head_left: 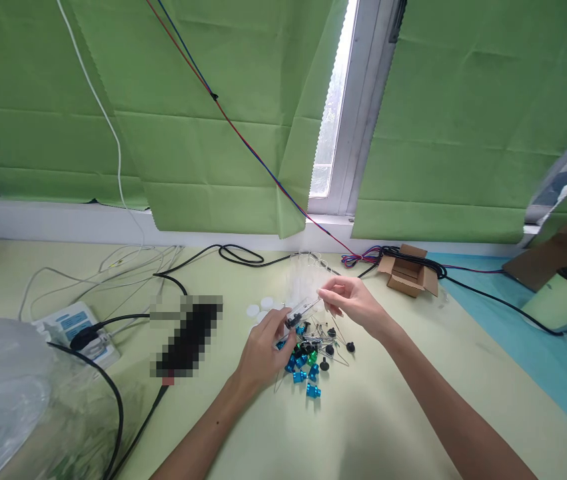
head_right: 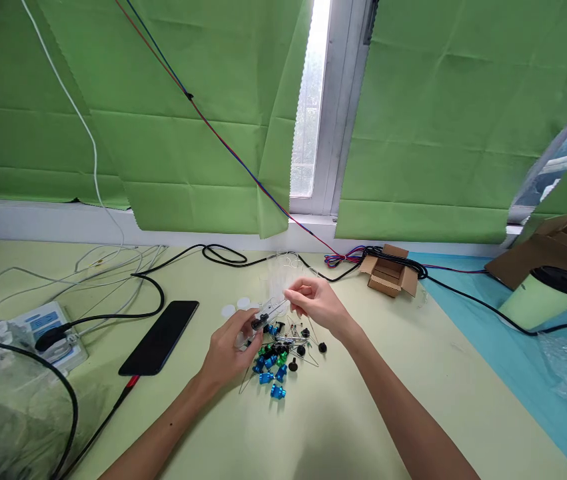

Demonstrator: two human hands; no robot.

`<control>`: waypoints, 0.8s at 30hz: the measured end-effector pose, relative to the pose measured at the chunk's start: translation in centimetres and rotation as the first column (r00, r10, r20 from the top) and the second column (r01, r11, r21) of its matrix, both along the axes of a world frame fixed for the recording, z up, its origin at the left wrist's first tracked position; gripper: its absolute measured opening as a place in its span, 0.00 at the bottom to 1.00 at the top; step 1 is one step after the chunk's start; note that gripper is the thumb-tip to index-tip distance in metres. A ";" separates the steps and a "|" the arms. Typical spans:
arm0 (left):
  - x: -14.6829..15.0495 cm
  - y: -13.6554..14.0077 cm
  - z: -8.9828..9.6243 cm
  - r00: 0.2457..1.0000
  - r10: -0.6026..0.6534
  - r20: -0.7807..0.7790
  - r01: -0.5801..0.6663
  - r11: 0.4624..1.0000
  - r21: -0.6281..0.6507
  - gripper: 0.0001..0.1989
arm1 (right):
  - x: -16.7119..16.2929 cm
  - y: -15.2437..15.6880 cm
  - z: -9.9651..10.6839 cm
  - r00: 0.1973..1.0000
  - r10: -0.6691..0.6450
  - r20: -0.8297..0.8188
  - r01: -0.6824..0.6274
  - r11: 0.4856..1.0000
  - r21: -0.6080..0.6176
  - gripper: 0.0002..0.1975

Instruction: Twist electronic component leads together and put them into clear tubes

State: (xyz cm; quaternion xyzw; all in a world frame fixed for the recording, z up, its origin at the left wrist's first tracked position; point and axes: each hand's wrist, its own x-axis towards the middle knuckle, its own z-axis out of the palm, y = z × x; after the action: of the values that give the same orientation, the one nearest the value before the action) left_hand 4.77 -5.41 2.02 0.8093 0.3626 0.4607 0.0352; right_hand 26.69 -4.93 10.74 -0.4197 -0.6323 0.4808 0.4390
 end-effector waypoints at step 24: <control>0.0 -0.1 0.3 1.000 -0.018 0.019 0.018 1.000 0.002 0.14 | 1.7 1.0 -1.2 0.919 0.350 -0.181 -0.389 0.878 -0.279 0.23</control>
State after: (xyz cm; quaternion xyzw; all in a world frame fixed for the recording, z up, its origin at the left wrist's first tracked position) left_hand 4.77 -5.53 2.32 0.8083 0.3544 0.4683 0.0421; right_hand 28.38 -3.94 9.53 -0.3240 -0.5888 0.6741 0.3065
